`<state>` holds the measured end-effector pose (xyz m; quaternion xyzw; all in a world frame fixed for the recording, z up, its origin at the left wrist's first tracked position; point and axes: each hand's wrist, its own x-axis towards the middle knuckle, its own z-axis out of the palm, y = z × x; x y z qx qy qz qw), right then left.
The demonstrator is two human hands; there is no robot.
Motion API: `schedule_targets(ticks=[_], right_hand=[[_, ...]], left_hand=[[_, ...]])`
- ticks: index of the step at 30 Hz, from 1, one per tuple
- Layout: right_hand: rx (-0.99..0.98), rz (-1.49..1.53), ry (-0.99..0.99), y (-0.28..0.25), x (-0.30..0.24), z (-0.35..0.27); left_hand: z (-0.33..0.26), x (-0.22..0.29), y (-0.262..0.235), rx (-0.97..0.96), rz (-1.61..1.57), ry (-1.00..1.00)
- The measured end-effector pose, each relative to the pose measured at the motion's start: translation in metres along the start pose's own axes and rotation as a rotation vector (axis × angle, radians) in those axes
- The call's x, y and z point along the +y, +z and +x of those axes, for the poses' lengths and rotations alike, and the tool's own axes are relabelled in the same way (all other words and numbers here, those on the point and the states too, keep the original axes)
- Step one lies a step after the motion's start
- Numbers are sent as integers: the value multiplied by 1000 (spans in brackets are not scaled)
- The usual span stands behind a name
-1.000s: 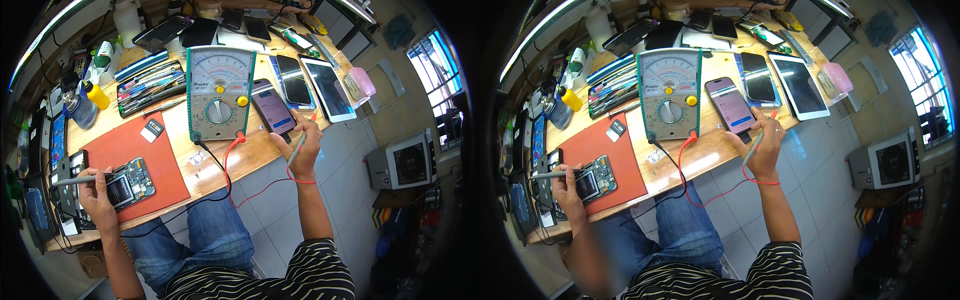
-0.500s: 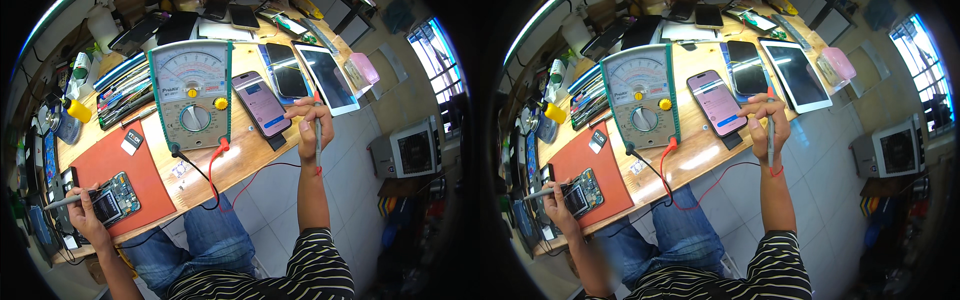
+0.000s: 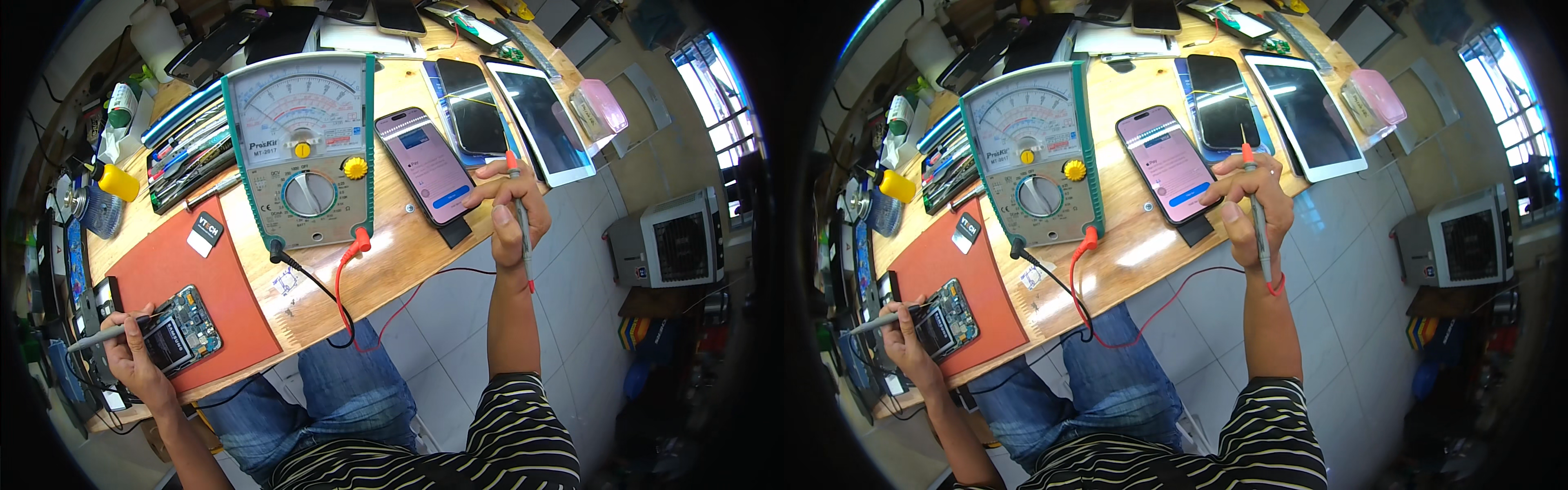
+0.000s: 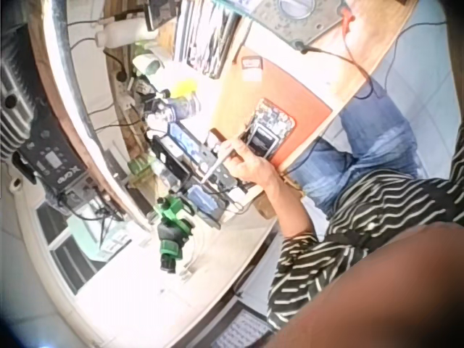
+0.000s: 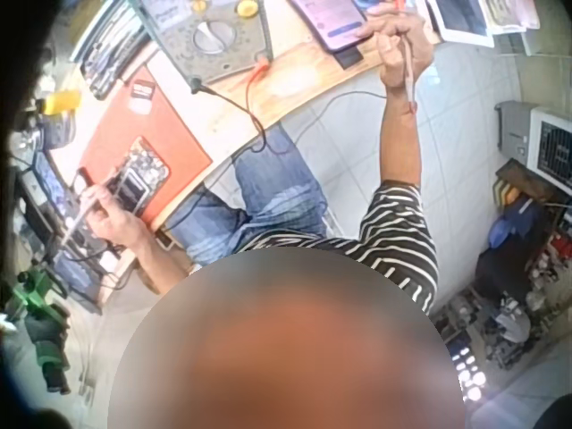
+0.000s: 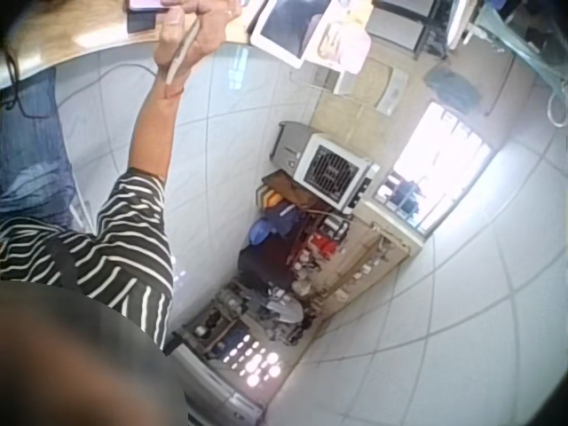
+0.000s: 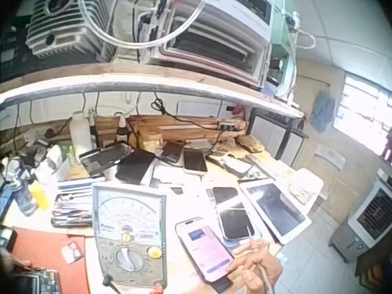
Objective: The person uses a multimeter to test points on a disassembled smartphone motherboard, then tests a second smartphone's screen. The person holds the multimeter probes and touches various points on the circuit board and the second phone's display.
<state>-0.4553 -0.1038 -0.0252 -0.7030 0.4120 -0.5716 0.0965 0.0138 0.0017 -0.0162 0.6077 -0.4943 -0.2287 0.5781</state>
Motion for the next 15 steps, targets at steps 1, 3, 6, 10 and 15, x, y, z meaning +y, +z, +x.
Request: schedule_targets(ticks=[1, 3, 6, 10, 15], right_hand=[[-12, -6, -8, -1, 0, 0], [-12, -4, -8, 0, 1, 0], [7, 4, 7, 3, 1, 0], [-16, -10, 17, 2, -1, 0], [-24, -8, 4, 2, -2, 1]], left_hand=[[0, 0, 0, 0, -4, -1], [1, 0, 1, 4, -13, -2], [1, 0, 2, 10, -23, -6], [0, 2, 1, 1, -24, -20], [0, 2, 2, -4, -42, -24]])
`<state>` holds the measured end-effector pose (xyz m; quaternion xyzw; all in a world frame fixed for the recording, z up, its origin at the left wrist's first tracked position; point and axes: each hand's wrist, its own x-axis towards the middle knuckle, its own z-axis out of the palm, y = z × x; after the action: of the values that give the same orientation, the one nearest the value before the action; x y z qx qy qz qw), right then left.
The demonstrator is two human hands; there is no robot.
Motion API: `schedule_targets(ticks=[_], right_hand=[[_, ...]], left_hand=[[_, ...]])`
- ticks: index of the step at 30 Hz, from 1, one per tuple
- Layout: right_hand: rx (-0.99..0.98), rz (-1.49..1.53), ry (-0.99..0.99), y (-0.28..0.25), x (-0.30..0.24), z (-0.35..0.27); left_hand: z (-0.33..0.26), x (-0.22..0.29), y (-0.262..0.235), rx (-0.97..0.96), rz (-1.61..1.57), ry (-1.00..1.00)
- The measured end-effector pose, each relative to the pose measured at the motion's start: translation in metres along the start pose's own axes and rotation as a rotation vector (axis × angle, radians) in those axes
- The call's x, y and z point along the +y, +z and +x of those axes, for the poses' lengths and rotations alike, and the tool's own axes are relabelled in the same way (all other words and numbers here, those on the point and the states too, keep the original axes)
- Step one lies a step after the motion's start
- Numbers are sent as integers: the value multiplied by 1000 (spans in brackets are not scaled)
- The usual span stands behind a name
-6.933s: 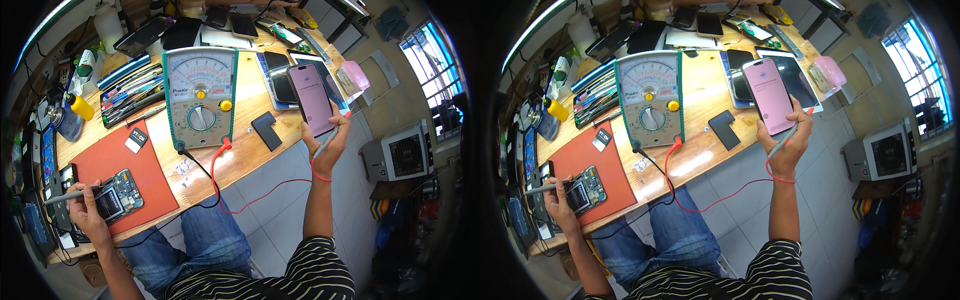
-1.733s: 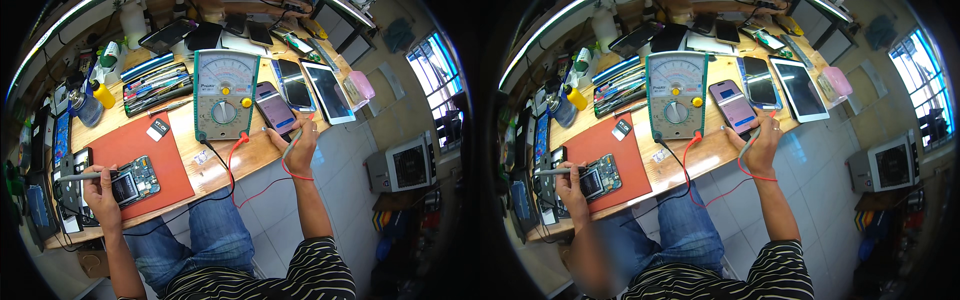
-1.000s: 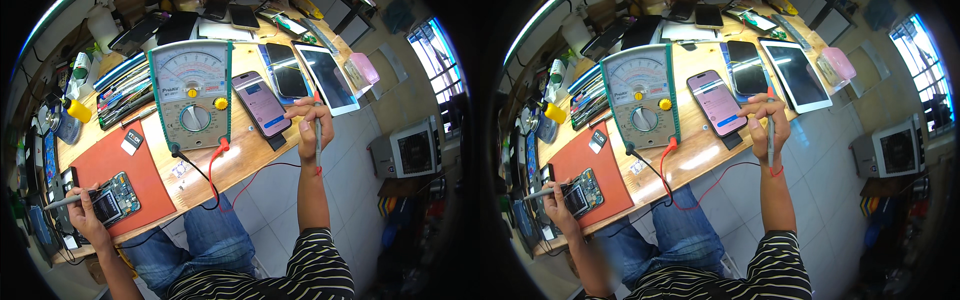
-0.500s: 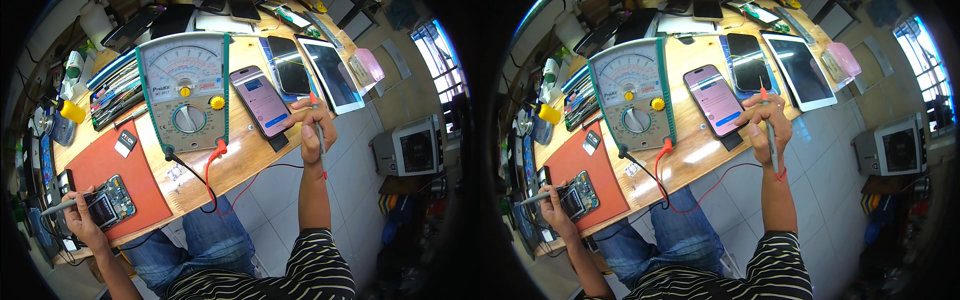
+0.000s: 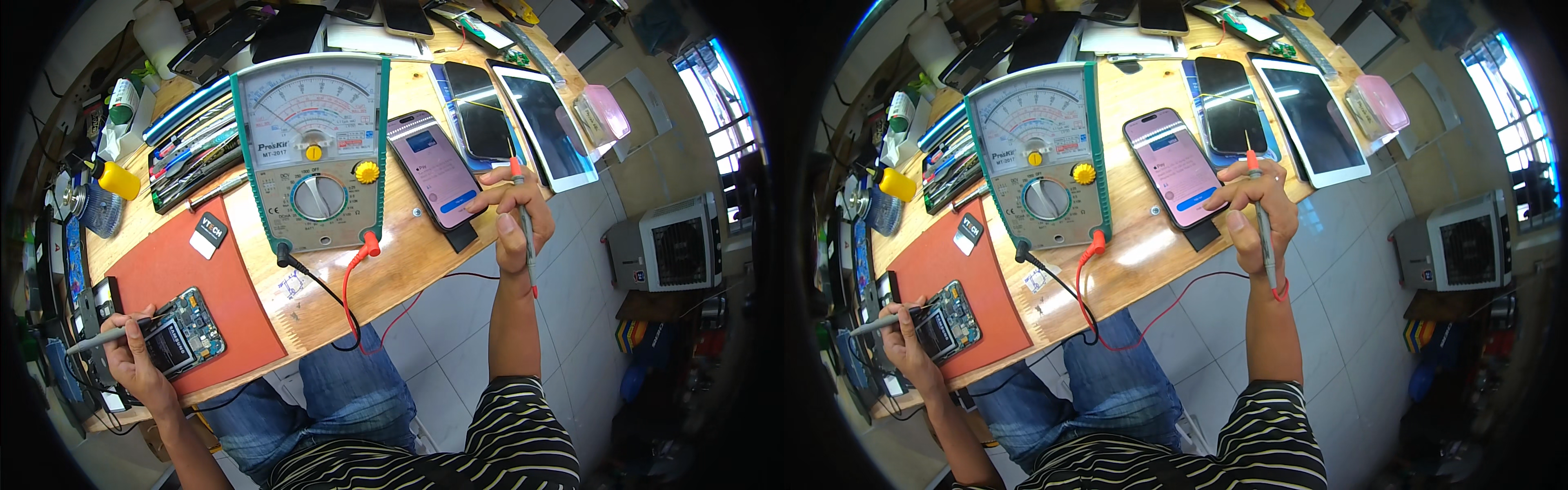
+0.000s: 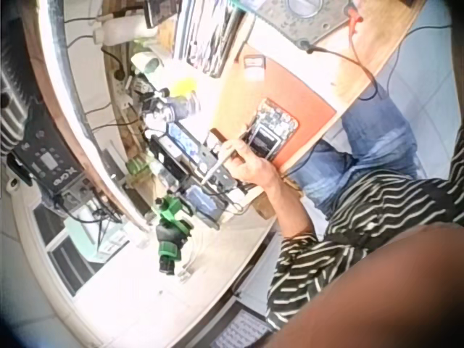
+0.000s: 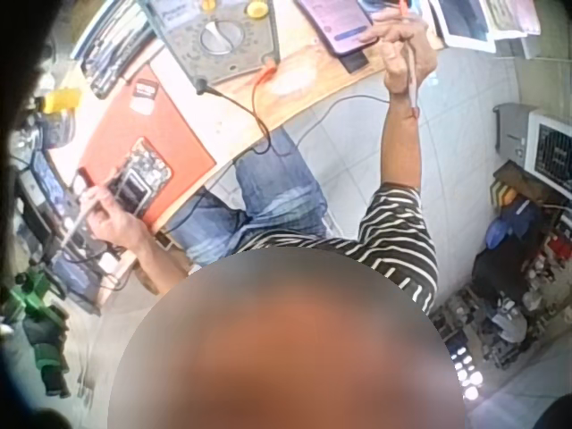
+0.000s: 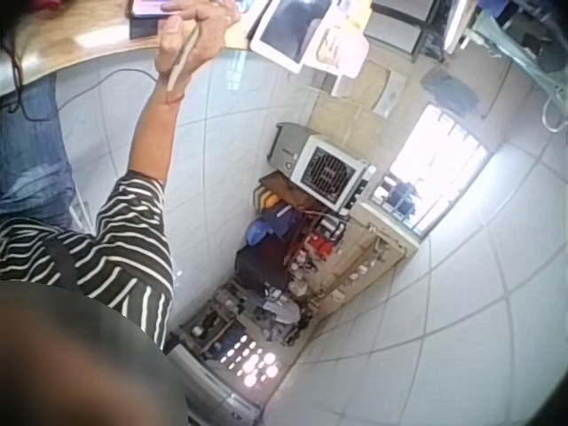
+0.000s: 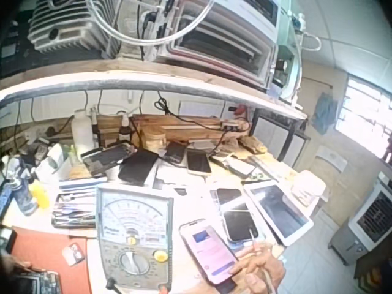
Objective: The person uses a multimeter to test points on a disassembled smartphone motherboard, then tests a second smartphone's screen. The person holds the multimeter probes and touches various points on the circuit board and the second phone's display.
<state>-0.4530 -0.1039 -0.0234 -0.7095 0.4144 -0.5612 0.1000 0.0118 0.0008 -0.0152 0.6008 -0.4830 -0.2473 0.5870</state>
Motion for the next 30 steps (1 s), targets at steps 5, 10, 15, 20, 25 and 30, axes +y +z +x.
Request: schedule_targets(ticks=[5, 10, 15, 20, 25, 30], right_hand=[[-27, 0, 12, -1, 0, 0], [25, 41, 45, 1, 3, -1], [11, 46, 63, 0, 3, -2], [28, 76, 80, 0, 4, -2], [55, 120, 100, 1, 4, -3], [72, 122, 96, 4, 4, -1]], left_hand=[[0, 1, 1, 13, 30, 6], [0, 1, 0, 6, 35, 16], [0, 0, 0, -4, -5, -4], [0, -1, -1, 2, 15, 9], [0, 0, -1, 4, 14, 4], [-1, 0, 0, -2, -6, -2]])
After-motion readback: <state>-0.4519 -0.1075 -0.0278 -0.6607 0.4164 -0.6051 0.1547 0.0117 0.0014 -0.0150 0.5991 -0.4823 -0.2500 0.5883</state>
